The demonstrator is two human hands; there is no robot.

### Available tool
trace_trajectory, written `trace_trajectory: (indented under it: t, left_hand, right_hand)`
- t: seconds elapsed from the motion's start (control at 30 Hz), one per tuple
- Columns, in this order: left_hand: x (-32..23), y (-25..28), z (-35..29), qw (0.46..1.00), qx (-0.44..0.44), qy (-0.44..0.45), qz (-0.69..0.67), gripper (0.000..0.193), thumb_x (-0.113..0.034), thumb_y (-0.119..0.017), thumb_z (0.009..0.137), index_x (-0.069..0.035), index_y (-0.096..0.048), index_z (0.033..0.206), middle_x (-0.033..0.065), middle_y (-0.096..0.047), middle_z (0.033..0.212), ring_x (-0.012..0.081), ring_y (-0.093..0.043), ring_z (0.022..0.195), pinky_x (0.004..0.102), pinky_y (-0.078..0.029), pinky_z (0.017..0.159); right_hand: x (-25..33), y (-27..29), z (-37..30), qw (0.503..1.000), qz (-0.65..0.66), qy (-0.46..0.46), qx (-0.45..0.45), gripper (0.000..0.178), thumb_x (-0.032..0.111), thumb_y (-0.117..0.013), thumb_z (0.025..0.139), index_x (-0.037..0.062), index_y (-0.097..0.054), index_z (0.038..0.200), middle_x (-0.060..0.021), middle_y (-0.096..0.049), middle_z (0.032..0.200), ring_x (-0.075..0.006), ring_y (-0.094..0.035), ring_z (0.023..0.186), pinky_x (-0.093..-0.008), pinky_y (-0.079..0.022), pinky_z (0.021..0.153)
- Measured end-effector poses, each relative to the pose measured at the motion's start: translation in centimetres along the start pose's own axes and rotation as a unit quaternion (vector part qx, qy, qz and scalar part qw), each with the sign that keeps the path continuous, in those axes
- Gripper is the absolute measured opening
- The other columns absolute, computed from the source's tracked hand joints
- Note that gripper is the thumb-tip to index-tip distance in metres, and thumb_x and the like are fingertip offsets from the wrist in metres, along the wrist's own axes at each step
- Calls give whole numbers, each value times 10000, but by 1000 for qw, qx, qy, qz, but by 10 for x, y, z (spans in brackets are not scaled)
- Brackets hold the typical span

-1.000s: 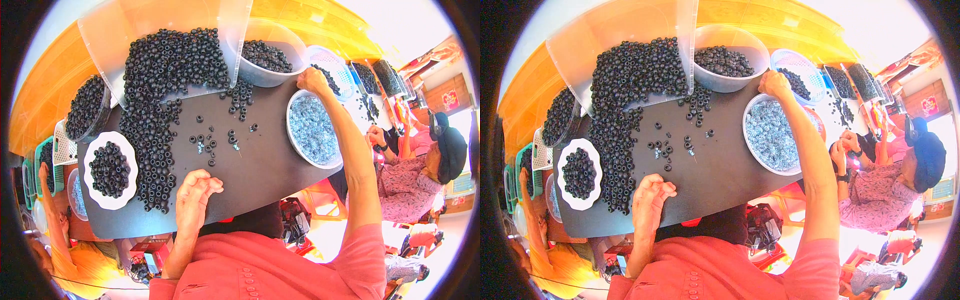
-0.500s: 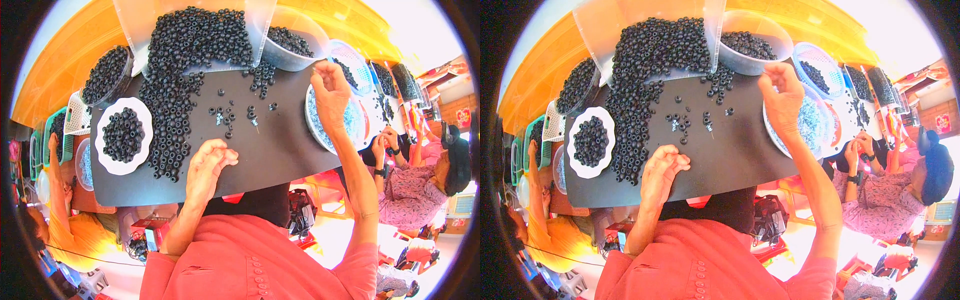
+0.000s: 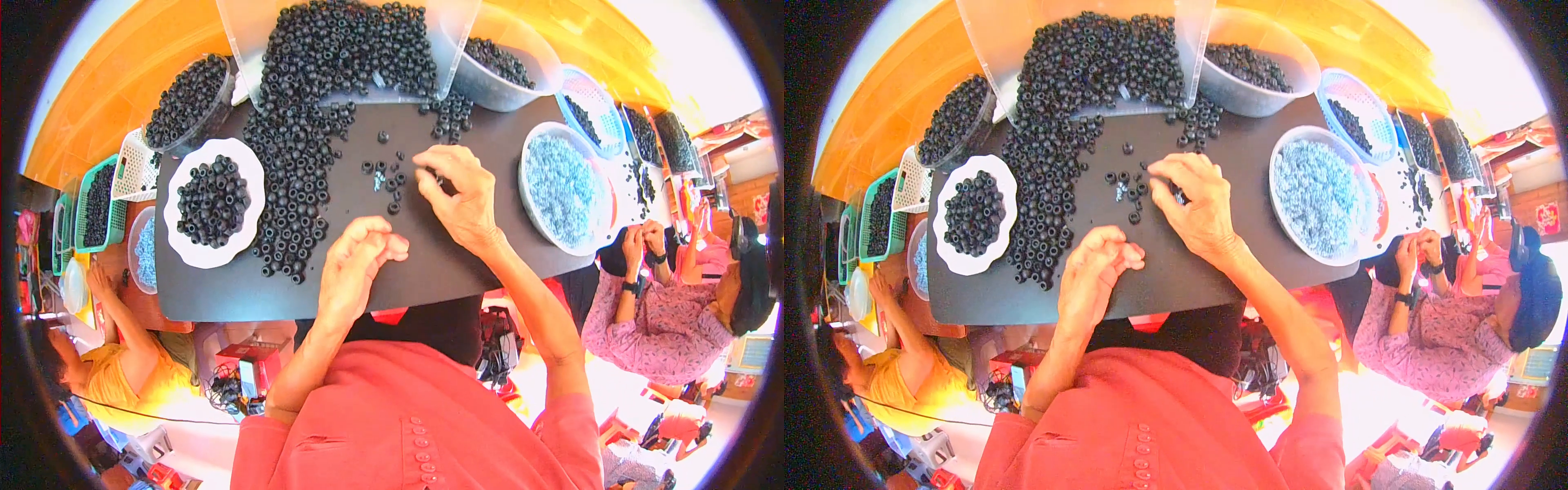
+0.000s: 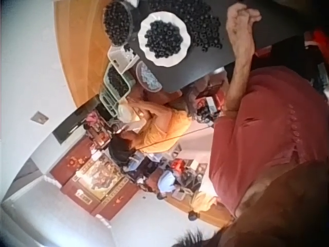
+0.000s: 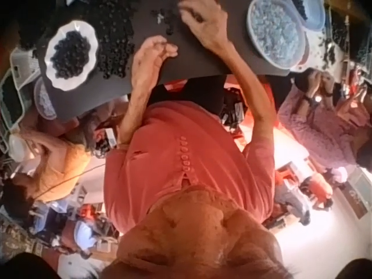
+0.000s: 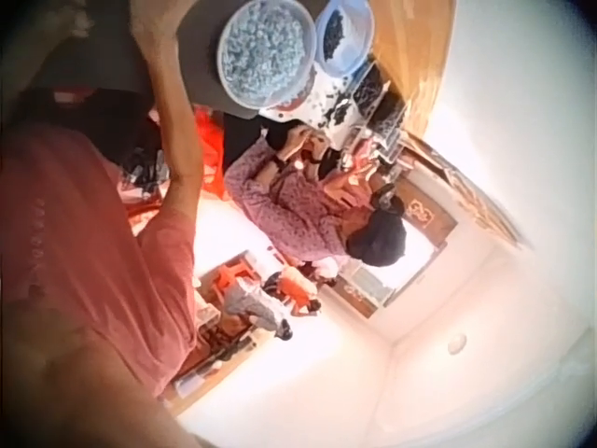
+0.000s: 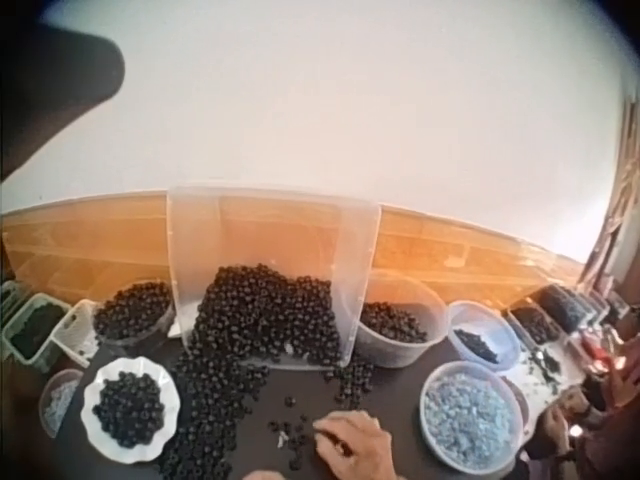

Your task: The person picks up small springs and black plastic rings from the table and inserts the springs into the center holes of the rings by hand.

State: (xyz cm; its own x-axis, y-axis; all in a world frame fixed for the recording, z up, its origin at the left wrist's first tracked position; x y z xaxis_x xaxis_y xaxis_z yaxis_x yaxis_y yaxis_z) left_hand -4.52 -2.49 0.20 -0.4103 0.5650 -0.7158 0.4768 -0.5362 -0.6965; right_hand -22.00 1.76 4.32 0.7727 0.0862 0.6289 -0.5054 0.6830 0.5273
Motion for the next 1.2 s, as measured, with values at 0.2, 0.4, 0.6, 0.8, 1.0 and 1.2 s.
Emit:
trace_trajectory:
  t: [0.2, 0.4, 0.6, 0.8, 1.0, 1.2]
  left_hand:
    - [1, 1, -8, 1000, -1, -6, -4, 167, -81, -454, 971, -15, -548, 1092, 113, -655, 929, 188, -615, 904, 339, -482, 863]
    - [1, 1, -7, 1000, 1, -1, -10, 178, -80, -447, 974, -11, -546, 1106, 114, -654, 946, 188, -611, 919, 339, -481, 869]
    - [1, 1, -6, 1000, -2, 2, -26, 177, -81, -456, 973, -4, -543, 1106, 121, -653, 945, 189, -614, 905, 336, -484, 861]
    - [3, 5, -8, 999, -15, 17, -30, 166, -88, -483, 965, -4, -541, 1097, 130, -653, 940, 183, -616, 896, 318, -486, 847]
    - [5, 3, -9, 999, -4, 34, -10, 164, -91, -441, 976, -19, -534, 1089, 122, -635, 949, 186, -610, 923, 332, -461, 888]
    - [2, 2, -10, 1000, 2, 25, 6, 180, -164, -470, 990, -14, -526, 1074, 105, -652, 960, 155, -612, 902, 310, -472, 864]
  right_hand:
    - [-13, 17, -10, 997, -10, -32, -71, 186, -18, -675, 737, 82, -659, 893, -56, -635, 797, -192, -601, 677, -295, -455, 651]
    - [-12, 18, -13, 997, -45, -10, -57, 190, -53, -660, 729, 68, -656, 875, -45, -614, 732, -157, -563, 587, -281, -438, 585]
    - [-1, 14, 9, 998, -41, 14, -35, 170, -32, -656, 741, 70, -645, 877, -50, -620, 756, -178, -583, 622, -295, -440, 617]
    - [-11, -31, 96, 990, -66, 119, 32, 126, 64, -639, 766, 73, -651, 891, -63, -610, 757, -229, -595, 709, -353, -455, 663]
    - [-44, -77, 157, 968, -180, 154, 82, 214, 98, -650, 737, 99, -675, 950, -62, -588, 712, -254, -594, 707, -379, -484, 646]
    - [-52, -100, 168, 925, -309, 147, 163, 218, 211, -702, 747, 132, -676, 948, -64, -635, 817, -260, -612, 843, -413, -448, 751]
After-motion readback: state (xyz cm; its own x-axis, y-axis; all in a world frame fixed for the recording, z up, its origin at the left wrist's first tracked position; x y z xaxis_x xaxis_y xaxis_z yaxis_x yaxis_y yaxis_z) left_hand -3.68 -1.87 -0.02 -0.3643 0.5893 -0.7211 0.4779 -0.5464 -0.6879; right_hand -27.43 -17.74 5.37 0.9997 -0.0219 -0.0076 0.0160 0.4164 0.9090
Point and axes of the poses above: each hand's wrist, its own z-axis towards the middle knuckle, its own y-axis out of the back of the hand, x = y × z, the point moved 3 cm from there along z, towards the middle knuckle
